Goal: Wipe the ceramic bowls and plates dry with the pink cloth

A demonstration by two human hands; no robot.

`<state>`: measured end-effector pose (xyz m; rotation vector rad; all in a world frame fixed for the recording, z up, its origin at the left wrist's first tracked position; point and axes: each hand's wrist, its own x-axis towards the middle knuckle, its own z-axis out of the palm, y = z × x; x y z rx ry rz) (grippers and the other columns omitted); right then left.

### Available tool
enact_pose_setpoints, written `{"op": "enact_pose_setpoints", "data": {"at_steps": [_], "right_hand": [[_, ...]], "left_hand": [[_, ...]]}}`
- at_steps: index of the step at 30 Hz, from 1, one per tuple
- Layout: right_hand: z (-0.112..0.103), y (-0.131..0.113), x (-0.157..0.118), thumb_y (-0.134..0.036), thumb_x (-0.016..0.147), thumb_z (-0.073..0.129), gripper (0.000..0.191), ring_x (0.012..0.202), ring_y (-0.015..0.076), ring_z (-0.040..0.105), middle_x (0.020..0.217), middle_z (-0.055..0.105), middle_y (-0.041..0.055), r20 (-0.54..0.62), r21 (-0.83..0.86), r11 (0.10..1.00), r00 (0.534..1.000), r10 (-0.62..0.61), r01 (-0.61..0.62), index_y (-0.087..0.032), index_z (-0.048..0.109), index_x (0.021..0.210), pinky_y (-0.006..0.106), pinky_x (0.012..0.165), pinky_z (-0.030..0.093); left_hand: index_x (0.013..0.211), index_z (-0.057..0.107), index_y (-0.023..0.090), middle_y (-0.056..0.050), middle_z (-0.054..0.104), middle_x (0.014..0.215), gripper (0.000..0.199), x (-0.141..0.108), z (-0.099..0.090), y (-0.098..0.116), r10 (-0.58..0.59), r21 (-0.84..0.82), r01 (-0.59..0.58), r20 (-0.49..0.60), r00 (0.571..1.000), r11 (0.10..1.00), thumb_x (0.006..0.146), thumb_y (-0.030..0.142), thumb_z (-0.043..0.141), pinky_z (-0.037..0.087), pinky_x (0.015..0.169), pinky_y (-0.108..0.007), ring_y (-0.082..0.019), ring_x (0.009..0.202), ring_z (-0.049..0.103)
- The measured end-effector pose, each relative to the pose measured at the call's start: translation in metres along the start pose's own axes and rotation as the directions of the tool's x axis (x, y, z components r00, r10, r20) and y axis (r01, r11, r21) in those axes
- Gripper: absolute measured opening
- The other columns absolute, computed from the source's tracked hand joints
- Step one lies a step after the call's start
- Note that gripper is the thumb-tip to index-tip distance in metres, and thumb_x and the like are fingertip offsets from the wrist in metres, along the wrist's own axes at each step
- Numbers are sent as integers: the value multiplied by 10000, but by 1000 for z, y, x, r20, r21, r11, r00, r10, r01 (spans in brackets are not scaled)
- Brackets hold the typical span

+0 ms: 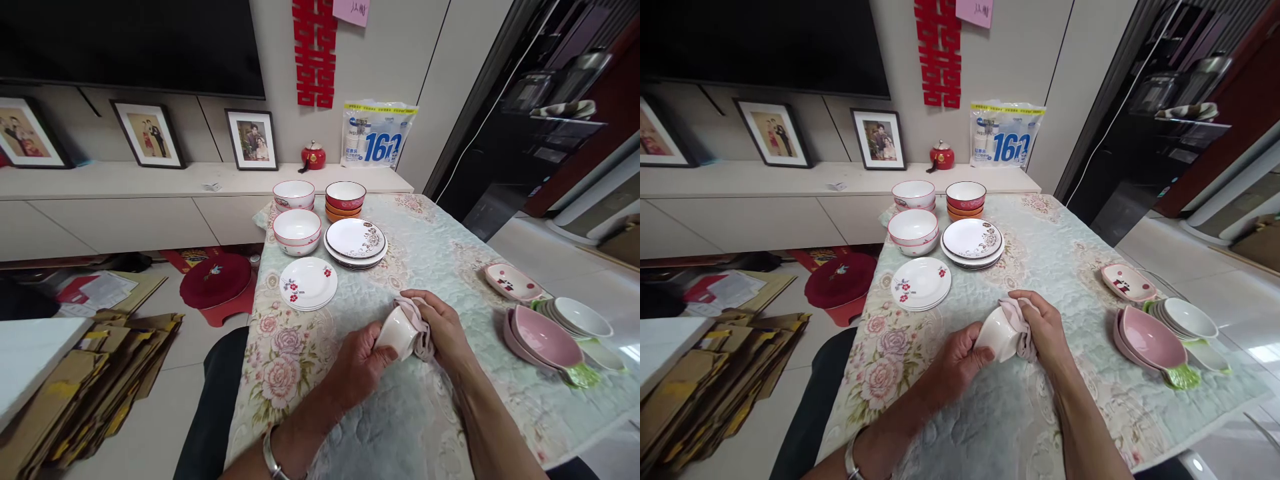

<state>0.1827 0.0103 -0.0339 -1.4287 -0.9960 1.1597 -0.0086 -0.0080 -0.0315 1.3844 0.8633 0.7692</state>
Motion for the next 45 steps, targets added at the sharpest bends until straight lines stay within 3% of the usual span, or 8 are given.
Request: {"op": "enact_pose_setpoints", "data": {"at_steps": [5, 8, 13, 17, 25, 35, 40, 45], "right_hand": [[7, -19, -19, -335, 894, 575, 208, 986, 222, 611, 1035, 676, 43, 203, -262, 831, 870, -450, 491, -266, 741, 997, 304, 831, 465], [7, -31, -27, -271, 886, 577, 215, 1049, 235, 599, 1071, 663, 46, 350, -283, 747, 790, -503, 601, -278, 738, 1028, 329, 900, 453], [-7, -26, -20, -358, 815, 669, 233, 591, 141, 593, 799, 682, 12, 274, -72, 985, 953, -129, 154, -254, 721, 1018, 241, 516, 442], [-12, -20, -13, -314, 683, 769, 358, 463, 116, 547, 655, 671, -11, 222, 212, 954, 961, 165, -213, -225, 681, 1019, 210, 430, 399], [-6, -19, -5, -179, 524, 660, 314, 509, 145, 553, 649, 657, 0, 34, 467, 867, 984, 177, -172, -199, 709, 833, 250, 467, 448], [-10, -26, -17, -262, 607, 731, 345, 549, 150, 592, 734, 700, 21, 140, 276, 935, 972, 189, -222, -206, 677, 944, 235, 482, 433], [-1, -31, -30, -333, 783, 628, 303, 570, 151, 582, 746, 660, 4, 126, -183, 979, 990, -63, 86, -233, 680, 1065, 252, 504, 430], [26, -40, -50, -177, 793, 519, 325, 1064, 266, 592, 1068, 660, 58, 343, -542, 566, 778, -526, 622, -262, 687, 1058, 438, 934, 439]], "left_hand": [[817, 595, 164, 29, 482, 701, 185, -2, 1, 4, 36, -2, -36, 14, 999, 999, 818, 349, 595, 332, 641, -256, -136, 683, 387], [832, 597, 166, 27, 511, 739, 148, -3, 1, 7, 79, -3, -79, 37, 996, 997, 839, 312, 577, 338, 657, -254, -139, 715, 409], [738, 550, 172, 43, 466, 683, 121, -3, -1, 7, 56, 77, -59, 41, 998, 995, 808, 263, 590, 307, 628, -255, -125, 673, 392], [766, 539, 172, 44, 438, 676, 161, 1, -2, 0, 19, -1, -19, 15, 1000, 1000, 797, 309, 619, 290, 602, -257, -122, 660, 372], [871, 566, 154, 26, 478, 766, 271, 5, 6, -10, 103, -322, -78, 62, 993, 943, 792, 381, 692, 334, 707, -260, -131, 746, 400], [638, 351, 203, 59, 328, 605, 301, -3, 4, 4, 113, 80, -118, 66, 991, 990, 829, 297, 564, 226, 569, -266, -105, 599, 300], [654, 438, 189, 56, 381, 626, 235, -3, 4, 6, 99, 84, -103, 50, 994, 991, 833, 280, 560, 275, 593, -252, -108, 623, 340], [680, 534, 171, 37, 502, 649, 152, -3, 5, -2, 139, 54, -139, 3, 990, 989, 826, 210, 519, 337, 617, -249, -120, 636, 428]]}}
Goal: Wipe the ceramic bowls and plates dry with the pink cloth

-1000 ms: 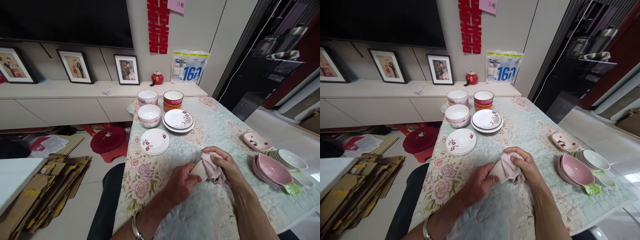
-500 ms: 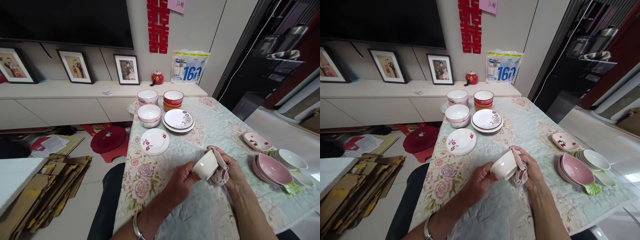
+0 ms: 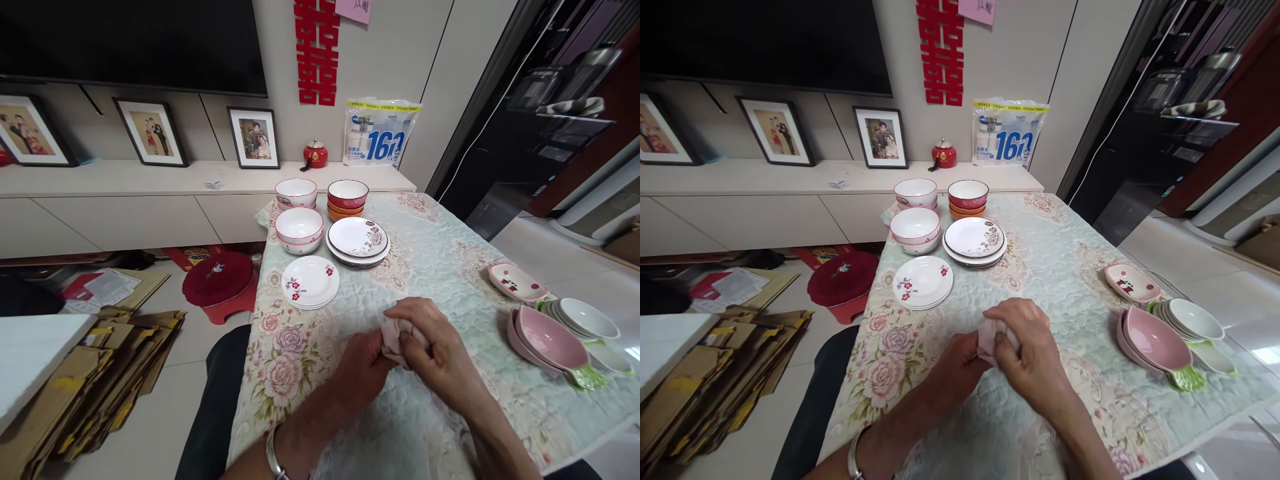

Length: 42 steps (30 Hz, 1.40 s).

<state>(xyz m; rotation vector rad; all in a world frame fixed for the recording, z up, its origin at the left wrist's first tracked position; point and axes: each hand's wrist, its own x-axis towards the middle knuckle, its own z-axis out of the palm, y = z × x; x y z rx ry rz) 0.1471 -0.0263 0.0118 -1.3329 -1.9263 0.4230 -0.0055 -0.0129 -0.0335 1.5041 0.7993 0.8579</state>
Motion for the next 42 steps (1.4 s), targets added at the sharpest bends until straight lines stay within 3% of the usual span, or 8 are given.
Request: {"op": "enact_pose_setpoints", "data": {"at_steps": [7, 11, 15, 22, 28, 33, 36, 42], "right_hand": [[-3, 10, 1, -213, 797, 547, 276, 942, 242, 627, 1002, 683, 43, 29, 174, 979, 994, 101, -105, -268, 715, 1009, 384, 832, 477], [-7, 48, 6, -332, 766, 642, 284, 459, 118, 467, 631, 622, -16, 103, 576, 601, 779, 619, -554, -229, 695, 1025, 234, 426, 334], [-1, 59, 5, -345, 673, 744, 353, 503, 125, 520, 711, 695, 16, 121, 751, 385, 685, 719, -537, -208, 688, 993, 225, 444, 372], [-3, 22, 0, -234, 804, 570, 319, 1013, 245, 626, 1139, 678, 54, -24, 333, 915, 968, 250, -229, -263, 726, 1081, 342, 830, 502], [-12, 9, 2, -164, 737, 545, 369, 986, 243, 626, 1034, 690, 40, 69, 244, 964, 993, 92, -106, -277, 747, 1024, 356, 840, 504], [-17, 32, 4, -260, 688, 667, 336, 465, 105, 510, 671, 642, -19, 258, 619, 543, 800, 542, -568, -225, 712, 1019, 216, 433, 377], [-17, 43, 8, -218, 588, 718, 434, 441, 108, 507, 611, 640, -23, 327, 750, 275, 698, 637, -602, -204, 688, 1021, 209, 423, 375], [-13, 54, 11, -161, 516, 678, 450, 488, 131, 538, 639, 657, -8, 282, 841, 125, 623, 729, -527, -185, 691, 965, 231, 450, 411]], "left_hand": [[644, 511, 176, 39, 475, 632, 168, -1, 0, 0, -19, 11, 19, 14, 1000, 1000, 809, 206, 526, 337, 624, -252, -124, 646, 426], [617, 390, 196, 56, 334, 592, 295, 0, 0, 8, -68, 57, 66, 33, 997, 996, 820, 307, 573, 245, 568, -260, -108, 602, 316], [610, 323, 207, 60, 291, 574, 353, 1, 0, 8, -84, 98, 80, 29, 996, 992, 816, 335, 579, 208, 548, -270, -105, 582, 280], [702, 548, 171, 41, 489, 644, 201, 0, -2, 7, -69, -36, 69, 16, 997, 997, 843, 311, 571, 323, 608, -248, -122, 642, 410], [718, 608, 169, 32, 568, 662, 193, -3, 1, 8, -5, 8, 5, 41, 999, 1000, 872, 273, 556, 364, 650, -245, -131, 657, 480], [631, 491, 181, 51, 407, 599, 263, 0, 0, 8, -52, 69, 49, 48, 997, 996, 850, 301, 571, 286, 587, -252, -113, 609, 355], [675, 479, 185, 57, 362, 623, 254, 4, -1, -1, -93, 8, 93, -8, 996, 996, 831, 349, 596, 258, 570, -252, -111, 621, 327], [947, 588, 153, 22, 504, 778, 227, 8, 1, -15, -160, -195, 166, 42, 986, 967, 762, 275, 636, 335, 646, -251, -131, 718, 412]]}}
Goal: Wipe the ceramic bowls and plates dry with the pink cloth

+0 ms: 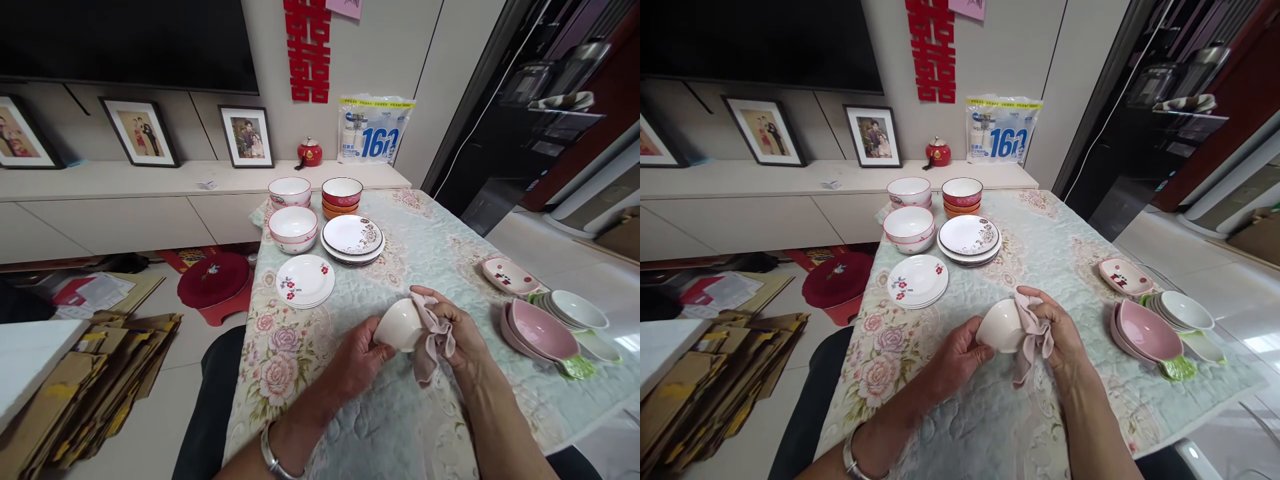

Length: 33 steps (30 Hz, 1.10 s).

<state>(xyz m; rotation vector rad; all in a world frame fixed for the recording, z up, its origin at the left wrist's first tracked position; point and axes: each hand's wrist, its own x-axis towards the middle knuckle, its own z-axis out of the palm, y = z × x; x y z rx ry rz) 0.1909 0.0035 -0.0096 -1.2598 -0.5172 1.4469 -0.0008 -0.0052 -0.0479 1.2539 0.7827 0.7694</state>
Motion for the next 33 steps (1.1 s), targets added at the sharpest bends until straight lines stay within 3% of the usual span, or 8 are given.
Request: {"op": "enact_pose_setpoints", "data": {"at_steps": [7, 12, 16, 19, 22, 25, 30, 33], "right_hand": [[6, 3, -7, -170, 536, 644, 454, 448, 100, 455, 603, 617, -22, -14, -97, 993, 997, -71, 69, -173, 708, 985, 220, 420, 339], [12, 1, -23, -309, 737, 629, 368, 432, 125, 453, 554, 575, -25, 81, -426, 865, 963, -256, 265, -220, 705, 1086, 242, 410, 322], [25, 5, -35, -214, 791, 534, 328, 842, 236, 642, 942, 689, 46, 372, -669, 367, 718, -588, 647, -266, 712, 1062, 344, 695, 491], [37, 14, -42, -117, 779, 501, 400, 1073, 290, 590, 1109, 659, 76, 598, -663, -12, 520, -610, 749, -251, 677, 1113, 458, 918, 432], [43, 22, -42, -66, 776, 483, 425, 1108, 293, 568, 1102, 655, 83, 696, -616, -148, 446, -563, 774, -235, 660, 1123, 487, 958, 391], [37, 21, -35, -103, 798, 474, 398, 1092, 272, 582, 1113, 655, 75, 618, -622, -14, 480, -623, 783, -239, 664, 1121, 435, 929, 432], [20, 9, -18, -300, 815, 557, 302, 603, 175, 570, 691, 630, 3, 155, -634, 630, 872, -465, 449, -235, 695, 1076, 286, 546, 427], [14, 9, -10, -325, 716, 618, 374, 469, 137, 484, 607, 610, -10, 5, -380, 904, 978, -211, 197, -192, 676, 1060, 252, 444, 363]], "left_hand": [[737, 510, 188, 47, 440, 658, 112, -8, 6, 13, 12, 175, -16, 24, 1000, 984, 745, 254, 600, 277, 601, -262, -125, 658, 359], [727, 516, 184, 48, 477, 656, 125, -12, 5, 18, 61, 227, -71, 53, 997, 971, 781, 262, 597, 292, 603, -257, -119, 638, 389], [780, 569, 175, 45, 515, 684, 75, -13, 6, 17, 95, 194, -102, 46, 994, 976, 796, 237, 609, 326, 630, -252, -122, 662, 419], [770, 582, 164, 24, 551, 724, 69, -12, 6, 13, 128, 132, -129, 15, 992, 983, 808, 221, 589, 362, 666, -261, -142, 719, 456], [710, 562, 158, 15, 549, 715, 116, -11, 5, 9, 119, 111, -118, -6, 993, 987, 814, 209, 562, 367, 655, -262, -148, 723, 461], [742, 574, 157, 22, 549, 703, 111, -11, 4, 12, 93, 130, -90, -15, 996, 987, 793, 250, 609, 361, 647, -261, -143, 697, 451], [801, 590, 164, 21, 551, 713, 125, -13, 5, 22, 66, 160, -71, 34, 997, 985, 797, 287, 605, 343, 646, -261, -143, 691, 456], [742, 547, 173, 41, 468, 649, 144, -12, 5, 23, 49, 211, -53, 24, 999, 976, 780, 296, 612, 299, 604, -257, -127, 643, 398]]}}
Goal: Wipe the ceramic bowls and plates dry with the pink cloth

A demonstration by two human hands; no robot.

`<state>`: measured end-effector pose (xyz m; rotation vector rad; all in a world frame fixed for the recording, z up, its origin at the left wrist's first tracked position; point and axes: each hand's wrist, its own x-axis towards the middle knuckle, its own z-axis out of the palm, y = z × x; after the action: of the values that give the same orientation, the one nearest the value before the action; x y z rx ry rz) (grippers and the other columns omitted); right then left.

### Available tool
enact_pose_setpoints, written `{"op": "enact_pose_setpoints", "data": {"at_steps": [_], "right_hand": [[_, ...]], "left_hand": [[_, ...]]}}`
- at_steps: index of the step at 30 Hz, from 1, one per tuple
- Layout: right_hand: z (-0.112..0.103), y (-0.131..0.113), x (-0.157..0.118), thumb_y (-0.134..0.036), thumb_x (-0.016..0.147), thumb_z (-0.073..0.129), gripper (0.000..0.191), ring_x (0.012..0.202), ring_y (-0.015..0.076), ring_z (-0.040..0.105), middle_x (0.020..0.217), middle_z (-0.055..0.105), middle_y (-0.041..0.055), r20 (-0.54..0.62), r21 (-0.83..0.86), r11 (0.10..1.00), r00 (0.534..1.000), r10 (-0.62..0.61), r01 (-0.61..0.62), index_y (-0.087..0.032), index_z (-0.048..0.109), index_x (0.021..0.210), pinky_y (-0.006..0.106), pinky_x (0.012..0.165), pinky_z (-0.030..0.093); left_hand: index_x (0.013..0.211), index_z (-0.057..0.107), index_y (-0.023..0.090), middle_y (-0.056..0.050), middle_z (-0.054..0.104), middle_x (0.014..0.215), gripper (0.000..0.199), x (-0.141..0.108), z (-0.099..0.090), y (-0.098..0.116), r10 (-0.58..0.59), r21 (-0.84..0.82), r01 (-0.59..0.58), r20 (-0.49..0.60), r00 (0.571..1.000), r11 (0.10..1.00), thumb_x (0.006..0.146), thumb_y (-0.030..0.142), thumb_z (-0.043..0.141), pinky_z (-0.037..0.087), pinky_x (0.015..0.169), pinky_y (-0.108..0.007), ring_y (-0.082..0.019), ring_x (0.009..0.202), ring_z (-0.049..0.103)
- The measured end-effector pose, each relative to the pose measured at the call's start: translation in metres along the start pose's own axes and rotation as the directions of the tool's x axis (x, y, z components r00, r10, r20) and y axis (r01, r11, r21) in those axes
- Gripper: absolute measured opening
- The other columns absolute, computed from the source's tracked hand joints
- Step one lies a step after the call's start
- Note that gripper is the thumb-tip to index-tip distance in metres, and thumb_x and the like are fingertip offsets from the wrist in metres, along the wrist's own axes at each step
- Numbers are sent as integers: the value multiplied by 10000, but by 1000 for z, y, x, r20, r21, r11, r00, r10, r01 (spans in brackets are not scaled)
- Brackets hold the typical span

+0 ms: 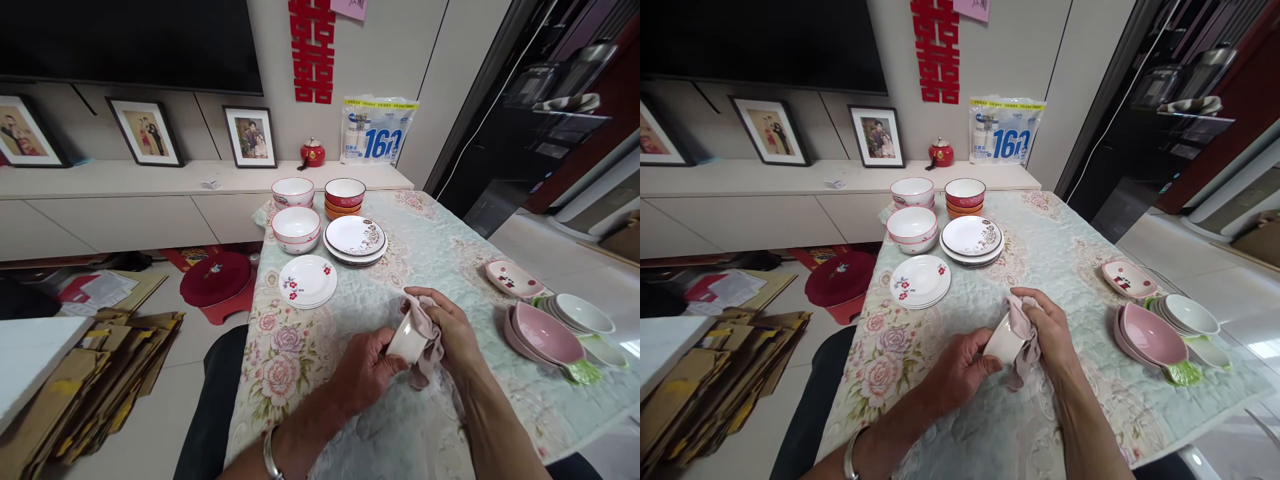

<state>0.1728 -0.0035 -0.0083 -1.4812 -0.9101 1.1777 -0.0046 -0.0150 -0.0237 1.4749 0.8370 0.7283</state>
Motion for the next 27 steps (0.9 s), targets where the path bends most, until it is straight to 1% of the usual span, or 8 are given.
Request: {"op": "enact_pose_setpoints", "data": {"at_steps": [4, 7, 10, 12, 15, 20, 24, 27], "right_hand": [[-1, 2, -4, -334, 727, 618, 385, 476, 131, 490, 649, 637, -5, 33, 35, 999, 999, -22, 21, -204, 669, 1085, 238, 432, 359], [1, -6, -15, -316, 769, 598, 349, 538, 148, 539, 695, 640, -1, 120, -212, 948, 969, -216, 238, -241, 694, 1097, 247, 468, 393], [4, -14, -22, -236, 713, 607, 307, 785, 194, 630, 926, 676, 29, 221, -365, 812, 890, -399, 455, -257, 743, 988, 276, 635, 483], [3, -14, -20, -230, 704, 617, 291, 717, 171, 617, 876, 671, 20, 222, -323, 852, 908, -355, 412, -251, 742, 965, 265, 597, 472], [-3, -6, -10, -272, 683, 678, 339, 486, 116, 521, 672, 647, -16, 120, -21, 994, 988, -101, 104, -230, 692, 1019, 226, 450, 394], [-10, -1, 4, -212, 533, 755, 468, 469, 111, 547, 647, 671, -22, 1, 364, 927, 995, 97, -91, -204, 664, 992, 216, 447, 419], [-7, -2, 2, -234, 576, 734, 435, 471, 107, 535, 661, 669, -14, -3, 297, 953, 998, 56, -53, -196, 668, 1005, 212, 440, 398], [-5, -1, -5, -315, 728, 666, 370, 474, 122, 514, 644, 631, -27, 19, 30, 996, 996, -86, 86, -230, 661, 1087, 232, 439, 380]], "left_hand": [[757, 553, 171, 39, 467, 659, 135, 1, 0, -2, 16, -43, -17, -12, 1000, 999, 784, 292, 608, 297, 605, -257, -125, 645, 387], [785, 582, 162, 29, 501, 685, 134, 0, -1, 0, 39, -81, -39, 2, 999, 996, 796, 294, 604, 325, 633, -258, -134, 666, 416], [826, 601, 156, 17, 546, 730, 152, -1, -2, 3, 79, -112, -75, 30, 996, 991, 817, 308, 598, 347, 658, -257, -141, 692, 446], [834, 604, 156, 18, 543, 730, 179, -1, -2, 2, 83, -112, -80, 23, 996, 990, 834, 335, 596, 349, 662, -256, -139, 689, 442], [849, 610, 157, 21, 518, 719, 201, 1, -1, -5, 37, -108, -38, -12, 999, 993, 826, 356, 616, 336, 647, -256, -138, 686, 427], [869, 605, 168, 23, 510, 730, 124, 6, 1, -15, 1, -84, -1, -2, 1000, 996, 835, 265, 536, 307, 637, -260, -134, 688, 401], [737, 556, 173, 45, 398, 649, 95, 4, 2, -13, -24, -25, 23, -45, 999, 999, 810, 225, 521, 269, 613, -265, -126, 659, 348], [745, 569, 172, 46, 409, 649, 98, 2, 2, -9, -8, -18, 7, -53, 999, 1000, 815, 213, 513, 273, 606, -262, -123, 653, 349]]}}
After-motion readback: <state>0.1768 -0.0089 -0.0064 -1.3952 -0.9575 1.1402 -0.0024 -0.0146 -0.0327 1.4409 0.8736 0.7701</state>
